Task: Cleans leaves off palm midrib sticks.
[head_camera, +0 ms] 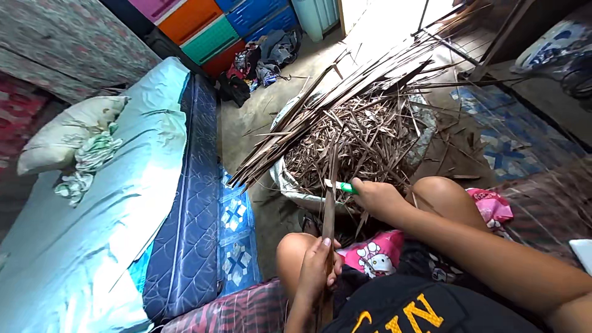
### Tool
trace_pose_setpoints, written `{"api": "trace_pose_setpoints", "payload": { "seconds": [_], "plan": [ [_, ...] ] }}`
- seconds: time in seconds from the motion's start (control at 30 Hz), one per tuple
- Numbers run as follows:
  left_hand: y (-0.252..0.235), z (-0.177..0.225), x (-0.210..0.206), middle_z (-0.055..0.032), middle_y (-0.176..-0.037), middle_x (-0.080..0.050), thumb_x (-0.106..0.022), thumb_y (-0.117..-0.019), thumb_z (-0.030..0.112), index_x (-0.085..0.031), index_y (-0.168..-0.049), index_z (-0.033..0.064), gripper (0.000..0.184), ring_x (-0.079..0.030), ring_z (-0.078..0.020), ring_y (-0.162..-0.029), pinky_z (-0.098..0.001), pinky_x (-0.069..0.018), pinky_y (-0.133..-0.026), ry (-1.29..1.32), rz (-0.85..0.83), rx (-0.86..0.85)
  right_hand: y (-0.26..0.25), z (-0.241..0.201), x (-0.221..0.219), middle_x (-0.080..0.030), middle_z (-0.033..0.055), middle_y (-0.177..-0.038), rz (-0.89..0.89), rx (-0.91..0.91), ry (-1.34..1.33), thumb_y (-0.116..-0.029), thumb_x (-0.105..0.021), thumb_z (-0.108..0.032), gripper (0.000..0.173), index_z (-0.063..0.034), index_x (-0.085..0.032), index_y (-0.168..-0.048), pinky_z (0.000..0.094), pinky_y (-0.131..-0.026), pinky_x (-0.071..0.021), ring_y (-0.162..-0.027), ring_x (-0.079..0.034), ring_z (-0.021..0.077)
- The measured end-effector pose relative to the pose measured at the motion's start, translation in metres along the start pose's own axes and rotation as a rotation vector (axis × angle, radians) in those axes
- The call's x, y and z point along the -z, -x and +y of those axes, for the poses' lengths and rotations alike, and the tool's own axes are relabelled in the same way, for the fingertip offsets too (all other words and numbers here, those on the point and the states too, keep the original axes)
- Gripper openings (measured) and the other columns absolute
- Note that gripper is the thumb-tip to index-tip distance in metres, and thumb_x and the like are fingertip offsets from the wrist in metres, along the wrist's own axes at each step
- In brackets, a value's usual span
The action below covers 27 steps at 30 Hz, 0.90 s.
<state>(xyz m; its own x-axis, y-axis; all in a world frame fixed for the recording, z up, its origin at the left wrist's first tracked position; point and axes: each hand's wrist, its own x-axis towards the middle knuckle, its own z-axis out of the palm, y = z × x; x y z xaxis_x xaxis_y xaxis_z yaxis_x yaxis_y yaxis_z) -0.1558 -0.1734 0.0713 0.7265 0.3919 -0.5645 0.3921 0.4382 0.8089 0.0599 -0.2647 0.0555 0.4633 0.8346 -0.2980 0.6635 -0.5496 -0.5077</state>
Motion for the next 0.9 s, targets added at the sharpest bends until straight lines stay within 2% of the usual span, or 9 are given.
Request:
{"api": "trace_pose_setpoints", "payload": {
  "seconds": [0.1, 0.2, 0.4, 0.57, 0.67, 0.73, 0.8, 0.9],
  "plan": [
    [0.001, 0.002, 0.004, 0.0007, -0.054, -0.055, -0.022, -0.1102, 0.018, -0.056, -0.112, -0.0009, 0.039, -0.045, 0.0004, -0.037, -0.0129, -0.0371, -0.036, 0.028, 0.025, -0.018, 0.008, -0.01, -0.003, -0.068, 0.0264, -0.099, -0.105, 0.124, -0.02, -0.1073, -0.045, -0.025, 0.03, 0.0007, -0.056, -0.12, 0.0624, -0.077, -0.0528, -0.096, -0.069, 0.0466],
    [0.003, 0.002, 0.006, 0.0012, -0.053, -0.055, -0.022, -0.11, 0.019, -0.056, -0.112, 0.0002, 0.038, -0.044, 0.0004, -0.036, -0.0132, -0.0372, -0.036, 0.034, 0.034, -0.028, 0.012, -0.02, -0.009, -0.068, 0.0254, -0.099, -0.155, 0.161, -0.023, -0.1074, -0.044, -0.023, 0.029, 0.0008, -0.056, -0.119, 0.0605, -0.076, -0.0534, -0.096, -0.07, 0.0452],
    [0.011, -0.004, 0.007, 0.0033, -0.053, -0.055, -0.024, -0.1093, 0.02, -0.057, -0.111, 0.0027, 0.037, -0.045, 0.0021, -0.037, -0.0116, -0.0363, -0.036, 0.041, -0.03, -0.042, -0.048, 0.008, 0.014, -0.068, 0.0277, -0.109, -0.012, -0.053, -0.055, -0.1098, -0.041, -0.026, 0.035, 0.0006, -0.055, -0.128, 0.0639, -0.086, -0.0512, -0.107, -0.067, 0.0475],
    [0.02, -0.01, 0.012, 0.0038, -0.054, -0.056, -0.027, -0.1094, 0.022, -0.057, -0.11, 0.0032, 0.036, -0.046, 0.0025, -0.039, -0.0116, -0.0379, -0.038, 0.077, -0.051, -0.034, -0.108, 0.043, 0.03, -0.07, 0.0238, -0.101, 0.17, -0.094, -0.064, -0.1082, -0.047, -0.027, 0.029, -0.0041, -0.061, -0.121, 0.0649, -0.079, -0.0526, -0.098, -0.07, 0.0458],
    [0.023, -0.013, 0.013, 0.0038, -0.054, -0.056, -0.025, -0.1094, 0.019, -0.058, -0.108, 0.003, 0.037, -0.046, 0.0024, -0.039, -0.0119, -0.0377, -0.039, 0.078, -0.037, -0.002, -0.144, 0.058, 0.059, -0.07, 0.0281, -0.106, 0.237, -0.223, -0.089, -0.1087, -0.045, -0.028, 0.033, -0.0031, -0.059, -0.126, 0.0694, -0.079, -0.0517, -0.101, -0.069, 0.0507],
    [0.025, -0.016, 0.016, 0.0033, -0.054, -0.056, -0.024, -0.1094, 0.018, -0.057, -0.108, 0.0021, 0.037, -0.045, 0.0017, -0.039, -0.0127, -0.0374, -0.038, 0.089, -0.003, 0.012, -0.161, 0.072, 0.083, -0.068, 0.0306, -0.115, 0.241, -0.333, -0.092, -0.1087, -0.047, -0.029, 0.037, -0.0019, -0.058, -0.132, 0.0719, -0.083, -0.0502, -0.108, -0.066, 0.0527],
    [0.024, -0.018, 0.02, 0.0036, -0.055, -0.055, -0.022, -0.1099, 0.019, -0.056, -0.112, 0.0019, 0.038, -0.045, 0.0016, -0.039, -0.0131, -0.0376, -0.038, 0.111, 0.034, 0.023, -0.17, 0.083, 0.105, -0.066, 0.0307, -0.124, 0.173, -0.428, -0.047, -0.1063, -0.051, -0.025, 0.036, 0.0007, -0.061, -0.129, 0.0725, -0.087, -0.0483, -0.116, -0.063, 0.0513],
    [0.02, -0.018, 0.025, 0.0029, -0.056, -0.054, -0.022, -0.11, 0.02, -0.056, -0.117, -0.0006, 0.04, -0.044, 0.0009, -0.038, -0.0135, -0.0378, -0.037, 0.136, 0.069, 0.019, -0.171, 0.085, 0.117, -0.067, 0.0302, -0.12, 0.031, -0.419, 0.056, -0.1028, -0.056, -0.025, 0.034, 0.0047, -0.069, -0.112, 0.0727, -0.087, -0.0476, -0.116, -0.063, 0.0495]
  ]
}}
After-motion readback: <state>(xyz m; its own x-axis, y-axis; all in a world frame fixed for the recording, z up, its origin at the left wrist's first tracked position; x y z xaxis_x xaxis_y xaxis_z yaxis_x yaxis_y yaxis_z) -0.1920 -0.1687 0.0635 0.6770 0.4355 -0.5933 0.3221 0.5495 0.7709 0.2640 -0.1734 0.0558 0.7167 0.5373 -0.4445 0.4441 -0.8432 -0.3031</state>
